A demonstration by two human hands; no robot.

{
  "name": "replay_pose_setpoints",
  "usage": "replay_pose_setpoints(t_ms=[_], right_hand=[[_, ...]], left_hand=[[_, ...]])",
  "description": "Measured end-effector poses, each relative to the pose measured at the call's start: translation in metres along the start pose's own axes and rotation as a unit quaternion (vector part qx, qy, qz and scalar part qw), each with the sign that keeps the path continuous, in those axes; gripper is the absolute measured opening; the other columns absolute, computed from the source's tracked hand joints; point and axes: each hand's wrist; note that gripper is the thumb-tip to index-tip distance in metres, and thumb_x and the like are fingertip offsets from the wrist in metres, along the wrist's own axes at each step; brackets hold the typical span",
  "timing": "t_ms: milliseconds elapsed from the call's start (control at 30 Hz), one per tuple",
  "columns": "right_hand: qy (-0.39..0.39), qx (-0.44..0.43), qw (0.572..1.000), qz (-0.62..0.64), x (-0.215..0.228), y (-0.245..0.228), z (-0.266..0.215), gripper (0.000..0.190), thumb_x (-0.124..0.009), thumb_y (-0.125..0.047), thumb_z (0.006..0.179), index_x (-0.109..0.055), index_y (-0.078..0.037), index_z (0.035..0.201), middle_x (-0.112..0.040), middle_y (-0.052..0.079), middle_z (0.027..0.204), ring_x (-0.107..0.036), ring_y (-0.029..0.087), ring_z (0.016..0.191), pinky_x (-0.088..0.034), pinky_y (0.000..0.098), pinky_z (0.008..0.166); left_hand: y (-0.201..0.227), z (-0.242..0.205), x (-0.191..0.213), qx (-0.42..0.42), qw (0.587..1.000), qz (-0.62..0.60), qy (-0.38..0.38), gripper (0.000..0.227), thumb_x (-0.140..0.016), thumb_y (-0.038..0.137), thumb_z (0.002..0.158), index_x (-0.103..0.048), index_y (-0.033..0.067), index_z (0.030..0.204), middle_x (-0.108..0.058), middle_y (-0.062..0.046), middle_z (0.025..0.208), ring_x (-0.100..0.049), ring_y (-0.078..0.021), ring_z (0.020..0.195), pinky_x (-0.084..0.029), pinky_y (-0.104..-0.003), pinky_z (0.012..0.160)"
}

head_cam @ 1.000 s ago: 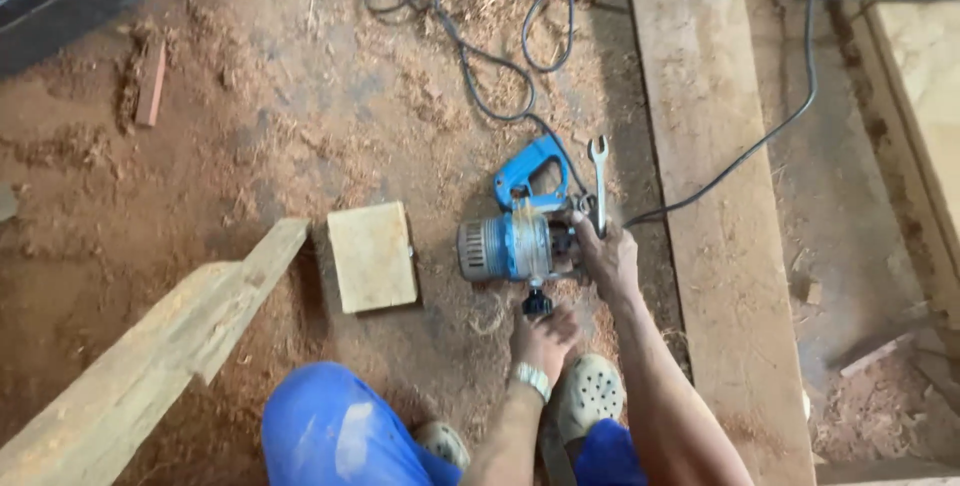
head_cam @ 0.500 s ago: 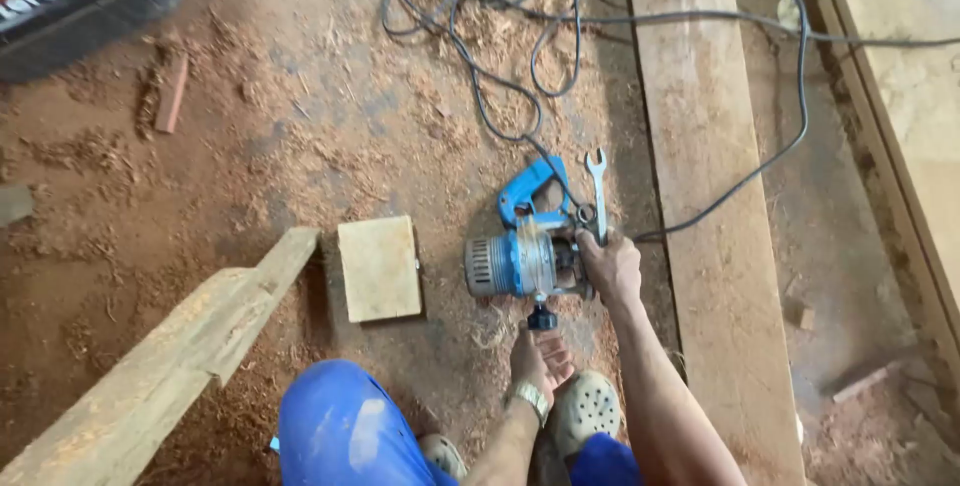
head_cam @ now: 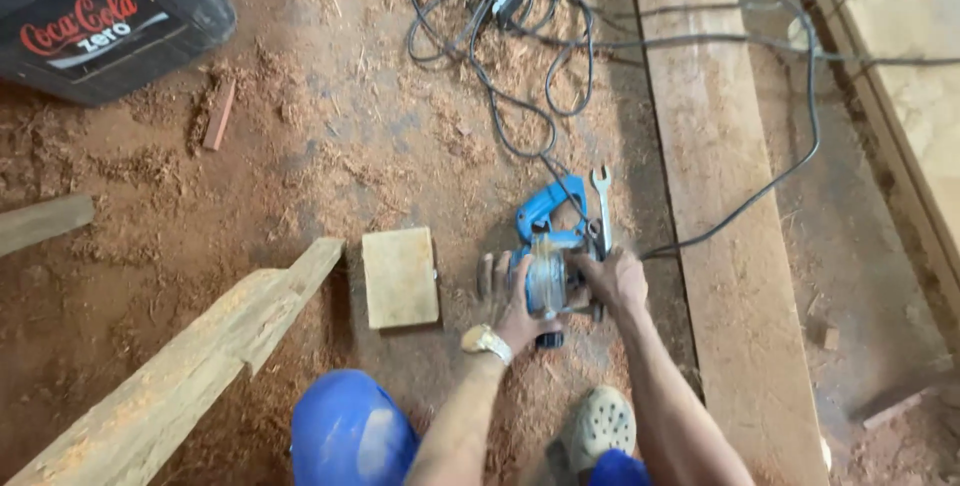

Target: Adjusting the depth and changing the bit of a handheld wood router tool.

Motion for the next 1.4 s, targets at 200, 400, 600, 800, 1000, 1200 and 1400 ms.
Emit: replay_pose_setpoints(t_ms=[200,400,600,800,1000,1200,1400], right_hand=[[0.038,0.057,0.998,0.018,-0.017,0.015,-0.007,0.059,-0.072,-0.054,0.076,-0.074,0.004,0.086,-0.071,0.028,0.076,-0.074,0.04,0.08,-0.057,0.0507,0.074],[0.055,0.159,0.981,0.099,0.012,-0.014,-0.017,0.049,-0.072,-0.045,0.074,-0.077,0.002,0.087,-0.075,0.021,0.073,-0.077,0.032,0.071,-0.06,0.0463,0.069],[0.018,0.15,0.975,0.165,0.02,-0.025,-0.029,0.04,-0.073,-0.035,0.077,-0.075,-0.002,0.1,-0.077,0.016,0.082,-0.077,0.027,0.074,-0.06,0.0433,0.067],[0.018,0.158,0.98,0.118,0.012,0.016,-0.033,0.034,-0.078,-0.029,0.077,-0.073,0.001,0.095,-0.077,0.016,0.079,-0.074,0.021,0.075,-0.057,0.0387,0.07],[-0.022,0.138,0.954,0.263,0.014,0.006,-0.021,0.031,-0.075,-0.028,0.075,-0.072,-0.004,0.094,-0.076,0.009,0.076,-0.073,0.015,0.068,-0.059,0.0381,0.06],[0.02,0.101,0.986,0.132,0.019,0.005,-0.015,0.039,-0.08,-0.036,0.074,-0.075,0.001,0.087,-0.074,0.012,0.068,-0.07,0.018,0.061,-0.057,0.0366,0.061],[0.006,0.06,0.989,0.135,-0.009,0.028,0.011,0.057,-0.075,-0.054,0.084,-0.074,0.002,0.085,-0.07,0.015,0.065,-0.069,0.021,0.061,-0.055,0.0408,0.062]], left_hand=[[-0.034,0.042,0.02,0.034,0.974,0.033,-0.223,0.122,-0.092,0.06,0.059,-0.03,0.0161,0.155,-0.035,-0.014,0.157,-0.026,-0.0399,0.147,-0.033,-0.062,0.111],[-0.088,0.087,0.028,0.174,0.96,-0.209,-0.065,0.087,-0.066,0.062,0.082,-0.05,0.0176,0.155,-0.072,-0.022,0.121,-0.068,-0.039,0.111,-0.055,-0.051,0.099],[-0.04,0.053,0.034,-0.225,0.968,0.048,0.098,0.113,-0.08,0.073,0.045,-0.06,0.0043,0.132,-0.067,-0.022,0.119,-0.066,-0.0365,0.103,-0.056,-0.051,0.081],[-0.099,0.035,-0.004,0.264,0.927,-0.252,0.084,0.053,-0.058,0.043,0.095,-0.065,-0.001,0.124,-0.073,-0.026,0.107,-0.072,-0.0372,0.094,-0.058,-0.045,0.08],[0.016,0.027,0.047,-0.021,0.985,0.037,-0.165,0.135,-0.092,0.052,0.061,-0.009,0.0078,0.158,-0.027,-0.021,0.16,-0.025,-0.0412,0.148,-0.019,-0.064,0.115],[-0.024,0.038,-0.005,0.005,0.941,0.195,-0.278,0.125,-0.084,0.047,0.078,-0.003,0.006,0.163,-0.023,-0.02,0.165,-0.023,-0.0377,0.151,-0.017,-0.063,0.121],[-0.051,0.035,-0.013,-0.008,0.94,0.208,-0.271,0.101,-0.08,0.036,0.084,-0.019,0.0076,0.161,-0.04,-0.016,0.161,-0.037,-0.0353,0.148,-0.032,-0.061,0.119]])
Point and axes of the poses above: each hand's wrist, its own z-axis towards the middle knuckle, its own x-axis out of the back of the hand, y = z × x
